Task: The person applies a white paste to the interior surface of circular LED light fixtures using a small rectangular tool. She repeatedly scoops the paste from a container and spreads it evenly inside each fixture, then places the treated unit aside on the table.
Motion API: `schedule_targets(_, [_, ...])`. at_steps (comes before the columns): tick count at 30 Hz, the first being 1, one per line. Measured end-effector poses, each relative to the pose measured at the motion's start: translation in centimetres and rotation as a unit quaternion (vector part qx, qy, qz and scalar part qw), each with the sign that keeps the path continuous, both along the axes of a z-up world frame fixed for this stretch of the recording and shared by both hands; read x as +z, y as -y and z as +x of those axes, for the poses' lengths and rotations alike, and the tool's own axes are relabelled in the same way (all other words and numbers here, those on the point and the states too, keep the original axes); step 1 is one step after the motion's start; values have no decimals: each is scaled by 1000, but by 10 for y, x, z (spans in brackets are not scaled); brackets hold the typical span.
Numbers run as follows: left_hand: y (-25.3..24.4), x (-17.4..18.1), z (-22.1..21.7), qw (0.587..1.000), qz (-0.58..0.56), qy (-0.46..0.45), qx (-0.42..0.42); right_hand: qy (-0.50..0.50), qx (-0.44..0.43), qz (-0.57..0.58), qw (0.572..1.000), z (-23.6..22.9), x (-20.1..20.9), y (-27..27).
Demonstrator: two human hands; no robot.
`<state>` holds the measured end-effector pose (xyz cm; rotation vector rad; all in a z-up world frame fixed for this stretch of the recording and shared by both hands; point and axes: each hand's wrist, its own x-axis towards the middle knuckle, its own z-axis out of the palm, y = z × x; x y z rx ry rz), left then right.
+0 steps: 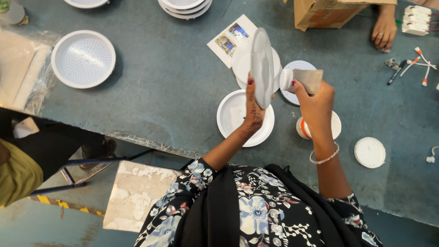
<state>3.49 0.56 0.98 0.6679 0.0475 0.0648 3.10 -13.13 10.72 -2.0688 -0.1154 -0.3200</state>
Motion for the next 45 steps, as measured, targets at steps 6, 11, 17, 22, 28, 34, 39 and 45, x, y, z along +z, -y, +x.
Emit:
schedule_targets(6, [-8,-17,-2,996,-75,-45,-27,-45,-9,5,999,11,-46,-6])
schedule_targets(11, [-5,-26,-5,996,-82,12,-29,21,41,-14,999,-4,-45,-22])
schedule_targets(17, [1,-36,-10,1000,-10,10,-14,-9,8,-57,998,-36,-22,-43])
schedule_targets(22, [3,-51,-8,998,-54,-30,-34,-4,49,-8,999,-46,-8,-44])
schedule_targets(28, [1,-52,-19,992,-91,-59,-68,-26,21,49,998,6,-10,-24])
schedule_targets(34, [1,-47,-19,988,-112,-82,-71,74,55,45,995,12,-25,-35])
schedule_targets(39, [-2,-53,-13,986,-124,-91,-63,132,53,-36,989,-20,-25,-51])
schedule_targets(45, [-12,-29,-17,980,-143,-129,-46,107,95,-26,989,-50,-25,-42])
